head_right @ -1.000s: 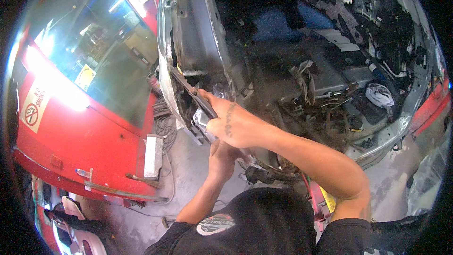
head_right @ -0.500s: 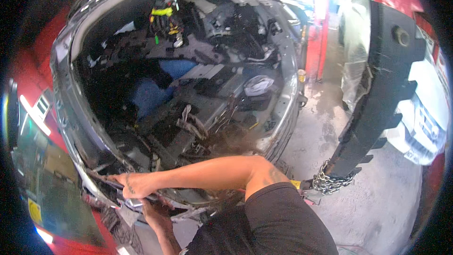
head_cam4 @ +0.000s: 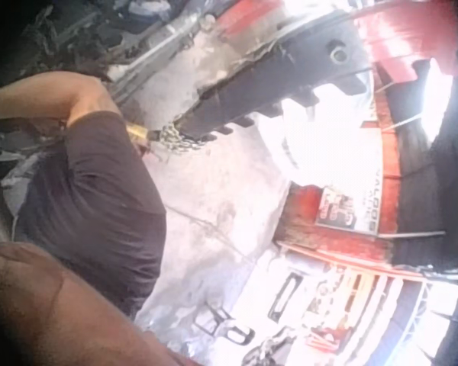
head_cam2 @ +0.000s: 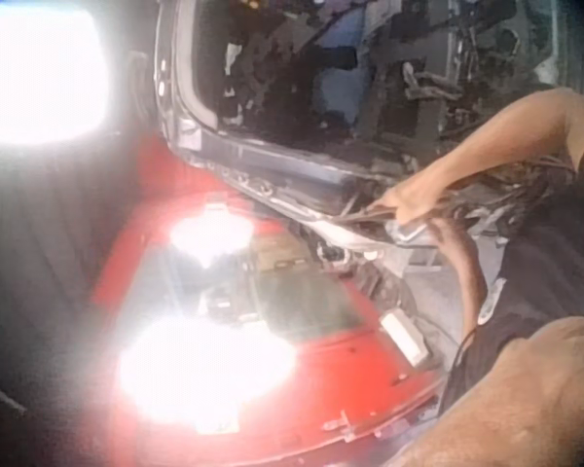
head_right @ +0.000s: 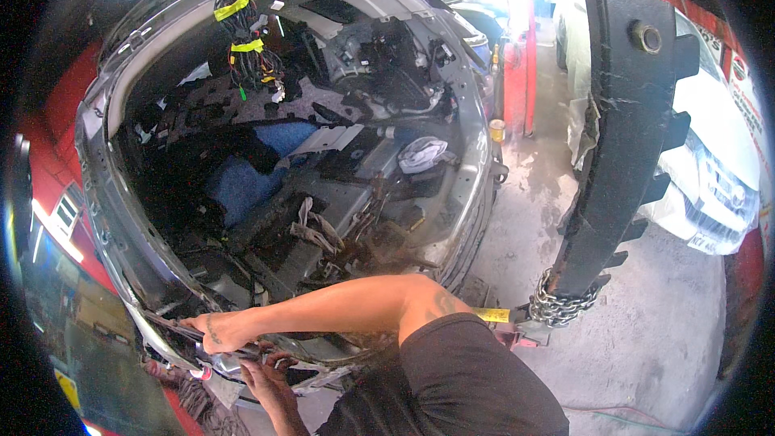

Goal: The person uses locking pliers to pull and align a damaged metal panel on the front fender of a silver car. They repeatedly clamp and adjust the metal edge, then visually check the alignment by running their hands along the panel surface.

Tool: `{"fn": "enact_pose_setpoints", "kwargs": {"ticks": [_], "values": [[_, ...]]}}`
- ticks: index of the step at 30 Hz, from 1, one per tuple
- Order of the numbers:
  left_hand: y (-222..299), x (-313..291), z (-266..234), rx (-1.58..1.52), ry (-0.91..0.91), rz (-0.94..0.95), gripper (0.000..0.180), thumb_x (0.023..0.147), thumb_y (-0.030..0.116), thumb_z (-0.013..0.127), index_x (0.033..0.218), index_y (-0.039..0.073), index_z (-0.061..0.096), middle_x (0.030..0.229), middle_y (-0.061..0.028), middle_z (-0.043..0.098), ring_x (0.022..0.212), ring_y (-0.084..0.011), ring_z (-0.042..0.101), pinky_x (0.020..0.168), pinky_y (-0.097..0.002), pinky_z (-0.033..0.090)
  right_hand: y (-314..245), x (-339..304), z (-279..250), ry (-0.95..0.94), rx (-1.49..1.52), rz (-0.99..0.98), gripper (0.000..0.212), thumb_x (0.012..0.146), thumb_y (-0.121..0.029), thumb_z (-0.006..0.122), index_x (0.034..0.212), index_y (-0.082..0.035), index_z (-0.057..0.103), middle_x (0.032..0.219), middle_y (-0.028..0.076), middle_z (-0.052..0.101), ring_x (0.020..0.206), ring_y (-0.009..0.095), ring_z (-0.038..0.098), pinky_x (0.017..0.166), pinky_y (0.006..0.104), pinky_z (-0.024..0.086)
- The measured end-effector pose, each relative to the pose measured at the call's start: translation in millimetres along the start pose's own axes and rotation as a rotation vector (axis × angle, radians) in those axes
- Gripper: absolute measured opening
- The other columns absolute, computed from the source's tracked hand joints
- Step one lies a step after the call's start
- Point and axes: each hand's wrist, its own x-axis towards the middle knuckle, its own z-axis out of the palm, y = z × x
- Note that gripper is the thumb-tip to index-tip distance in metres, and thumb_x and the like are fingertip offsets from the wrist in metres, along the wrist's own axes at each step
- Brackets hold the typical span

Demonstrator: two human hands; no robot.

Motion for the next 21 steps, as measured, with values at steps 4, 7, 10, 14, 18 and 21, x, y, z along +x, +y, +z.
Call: {"fn": "enact_pose_setpoints", "kwargs": {"ticks": [4,7,10,14,18,21], "values": [[1,-4,12,0.057,0.042,0.050,0.062,0.102,0.046,0.061,0.144,0.008,0.033,0.121,-0.0132,0.056,0.086,-0.0281,0.067,0.067,-0.0421,0.057,-3,-2,-2,-0.041,0.004,-0.041,0.082,0.081,-0.006,0.054,0.159,-0.001,0.027,0.115,0.031,0.064,0.093,0.031,0.067,0.080,0.0377,0.052],[4,-3,25,0.105,0.076,0.069,0.057,0.102,0.045,0.062,0.138,0.008,0.039,0.117,-0.0120,0.057,0.087,-0.0277,0.066,0.070,-0.0424,0.056,-13,-5,-6,-0.037,-0.018,0.022,0.081,0.083,-0.006,0.054,0.159,-0.002,0.026,0.109,0.031,0.065,0.088,0.030,0.067,0.078,0.0375,0.052],[4,-5,24,0.105,0.085,0.086,0.058,0.103,0.043,0.062,0.140,0.007,0.038,0.119,-0.0118,0.057,0.088,-0.0279,0.066,0.073,-0.0435,0.056,-14,-3,-6,-0.059,0.003,0.022,0.080,0.083,-0.007,0.055,0.159,-0.004,0.028,0.105,0.029,0.067,0.085,0.030,0.067,0.076,0.0383,0.051],[6,-9,18,0.082,0.116,0.084,0.058,0.104,0.039,0.059,0.143,0.006,0.033,0.129,-0.0170,0.057,0.094,-0.0319,0.067,0.078,-0.0467,0.057,-15,-5,-4,-0.059,-0.032,-0.039,0.083,0.082,-0.008,0.056,0.161,-0.007,0.029,0.128,0.026,0.062,0.102,0.030,0.065,0.088,0.0373,0.051],[-4,-6,6,0.188,0.058,-0.039,0.072,0.096,0.028,0.068,0.151,0.002,0.028,0.137,-0.0164,0.051,0.115,-0.0284,0.059,0.095,-0.0415,0.052,-5,-4,-6,-0.048,0.092,-0.068,0.091,0.077,-0.008,0.055,0.163,-0.004,0.024,0.165,0.018,0.033,0.151,0.024,0.033,0.124,0.0323,0.024],[17,-3,35,0.112,0.066,0.056,0.094,0.089,0.030,0.081,0.154,-0.001,0.019,0.140,-0.0157,0.047,0.122,-0.0249,0.054,0.101,-0.0377,0.049,-33,-8,-11,-0.047,0.081,0.148,0.087,0.076,-0.005,0.051,0.160,-0.003,0.031,0.145,0.015,0.054,0.133,0.022,0.052,0.113,0.0327,0.038]]}}
